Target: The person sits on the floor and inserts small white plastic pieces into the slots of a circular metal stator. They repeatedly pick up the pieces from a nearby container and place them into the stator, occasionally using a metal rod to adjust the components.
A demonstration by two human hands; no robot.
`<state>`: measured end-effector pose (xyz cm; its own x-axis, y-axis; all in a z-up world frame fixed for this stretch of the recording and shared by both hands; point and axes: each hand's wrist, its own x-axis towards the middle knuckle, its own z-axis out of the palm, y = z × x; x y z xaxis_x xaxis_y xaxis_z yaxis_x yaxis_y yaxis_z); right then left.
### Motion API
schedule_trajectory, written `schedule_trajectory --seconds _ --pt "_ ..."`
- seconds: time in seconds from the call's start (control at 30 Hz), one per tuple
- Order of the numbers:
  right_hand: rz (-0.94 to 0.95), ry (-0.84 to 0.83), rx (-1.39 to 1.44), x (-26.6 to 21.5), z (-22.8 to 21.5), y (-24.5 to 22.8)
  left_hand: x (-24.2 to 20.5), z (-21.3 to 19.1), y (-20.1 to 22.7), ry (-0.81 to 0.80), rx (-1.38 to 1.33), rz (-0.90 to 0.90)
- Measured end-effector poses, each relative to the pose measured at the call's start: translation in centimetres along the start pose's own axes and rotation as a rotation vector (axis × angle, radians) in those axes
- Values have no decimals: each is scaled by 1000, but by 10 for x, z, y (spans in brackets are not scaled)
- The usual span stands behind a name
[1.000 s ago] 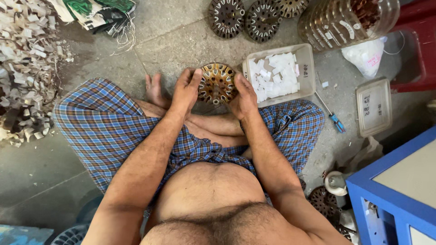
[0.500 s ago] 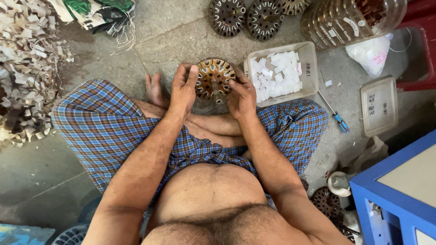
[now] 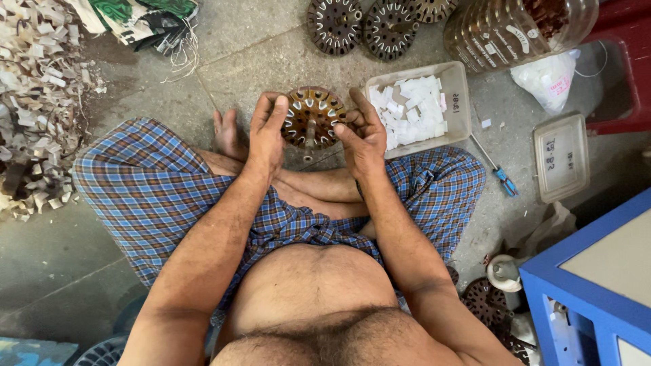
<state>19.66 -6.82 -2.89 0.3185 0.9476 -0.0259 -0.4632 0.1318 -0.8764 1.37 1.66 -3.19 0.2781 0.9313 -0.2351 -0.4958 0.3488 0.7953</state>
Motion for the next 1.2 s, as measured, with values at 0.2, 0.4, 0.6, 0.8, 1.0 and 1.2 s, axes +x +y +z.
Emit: schedule_trajectory --seconds 0.2,0.4,0.6,0.8,1.0,1.2 --pt "61 30 -44 5 15 -5 5 -6 -6 81 -47 21" --pt "98 135 -287 12 0 6 10 -12 -12 155 -99 -76" --pt "49 113 -605 13 10 -7 7 -9 -11 137 99 -115" --pt "-258 -218 -1212 2 57 -40 5 -10 -14 185 233 -15" --pt "-354 -265 -1230 23 81 -35 16 -12 -10 306 208 -23" --pt "-372 -309 -1333 94 88 -4 25 -17 -10 435 346 -57"
